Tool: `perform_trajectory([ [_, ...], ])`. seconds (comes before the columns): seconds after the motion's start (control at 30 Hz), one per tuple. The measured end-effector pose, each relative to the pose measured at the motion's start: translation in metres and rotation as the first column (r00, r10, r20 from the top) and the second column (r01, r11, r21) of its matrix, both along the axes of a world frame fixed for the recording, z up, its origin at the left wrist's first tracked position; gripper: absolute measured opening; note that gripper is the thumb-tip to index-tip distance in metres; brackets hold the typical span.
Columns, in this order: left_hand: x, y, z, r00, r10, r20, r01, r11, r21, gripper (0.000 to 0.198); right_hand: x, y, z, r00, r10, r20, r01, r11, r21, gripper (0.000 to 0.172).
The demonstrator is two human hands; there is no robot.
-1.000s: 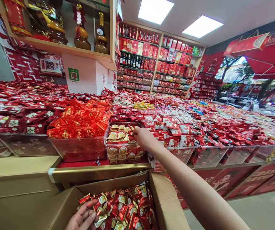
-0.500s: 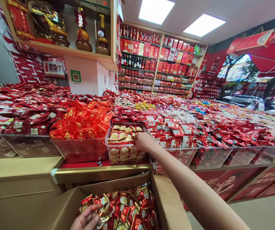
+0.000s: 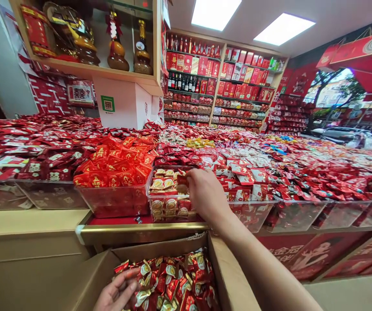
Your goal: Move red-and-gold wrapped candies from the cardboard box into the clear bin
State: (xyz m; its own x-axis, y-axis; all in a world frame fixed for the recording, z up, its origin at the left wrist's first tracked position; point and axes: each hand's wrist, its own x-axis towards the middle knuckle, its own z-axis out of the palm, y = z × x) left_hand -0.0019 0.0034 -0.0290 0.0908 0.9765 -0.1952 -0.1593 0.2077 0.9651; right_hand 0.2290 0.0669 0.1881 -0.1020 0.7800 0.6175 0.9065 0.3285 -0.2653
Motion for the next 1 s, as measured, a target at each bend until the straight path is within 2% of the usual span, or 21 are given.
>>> perform_trajectory([
  [0.03,0.003,-0.001,0.011,0.997,0.081,0.005,-0.081,0.996,0.047,0.033,-0.007,-0.010,-0.007,0.994,0.074,-0.086,-0.075,0.997,-0.012,0.020],
  [0.07,0.006,-0.001,0.022,0.994,0.108,0.019,-0.109,0.992,0.060,0.034,-0.015,-0.019,-0.018,0.970,0.155,-0.186,-0.168,0.984,-0.060,0.019],
  [0.1,0.010,-0.002,0.032,0.995,0.083,0.051,-0.086,0.994,0.063,0.034,-0.023,-0.026,-0.031,0.931,0.219,-0.290,-0.265,0.956,-0.129,0.019],
  [0.13,0.012,-0.002,0.041,0.991,0.085,0.101,-0.094,0.991,0.092,0.036,-0.032,-0.031,-0.046,0.888,0.255,-0.383,-0.348,0.916,-0.198,0.018],
  [0.2,0.016,-0.003,0.052,0.982,0.113,0.150,-0.135,0.981,0.141,0.036,-0.047,-0.036,-0.076,0.822,0.249,-0.513,-0.439,0.850,-0.291,0.018],
  [0.3,0.017,-0.005,0.054,0.974,0.173,0.148,-0.193,0.972,0.137,0.028,-0.060,-0.037,-0.110,0.757,0.199,-0.623,-0.507,0.779,-0.368,0.020],
  [0.37,0.016,-0.005,0.050,0.966,0.204,0.157,-0.221,0.970,0.105,0.019,-0.062,-0.035,-0.120,0.700,0.196,-0.687,-0.582,0.714,-0.390,0.019],
  [0.43,0.015,-0.006,0.045,0.966,0.207,0.157,-0.225,0.969,0.104,0.013,-0.061,-0.033,-0.124,0.644,0.219,-0.733,-0.648,0.666,-0.370,0.019],
  [0.5,0.013,-0.005,0.041,0.972,0.202,0.118,-0.219,0.964,0.151,0.008,-0.059,-0.032,-0.124,0.606,0.246,-0.756,-0.682,0.650,-0.336,0.018],
  [0.57,0.013,-0.005,0.038,0.975,0.207,0.084,-0.220,0.952,0.214,0.006,-0.058,-0.032,-0.124,0.594,0.249,-0.765,-0.686,0.654,-0.320,0.020],
  [0.63,0.015,-0.006,0.037,0.971,0.212,0.113,-0.234,0.941,0.246,0.007,-0.058,-0.032,-0.127,0.577,0.216,-0.787,-0.678,0.664,-0.315,0.022],
  [0.8,0.020,-0.008,0.038,0.932,0.219,0.288,-0.273,0.948,0.162,0.008,-0.066,-0.038,-0.133,0.504,0.085,-0.860,-0.656,0.684,-0.318,0.026],
  [0.9,0.017,-0.008,0.037,0.956,0.148,0.253,-0.177,0.980,0.095,0.011,-0.062,-0.037,-0.117,0.557,0.113,-0.823,-0.610,0.728,-0.312,0.026],
  [1.0,0.010,-0.005,0.028,0.994,0.036,0.103,-0.046,0.994,0.103,0.019,-0.041,-0.026,-0.077,0.716,0.286,-0.637,-0.492,0.855,-0.168,0.021],
])
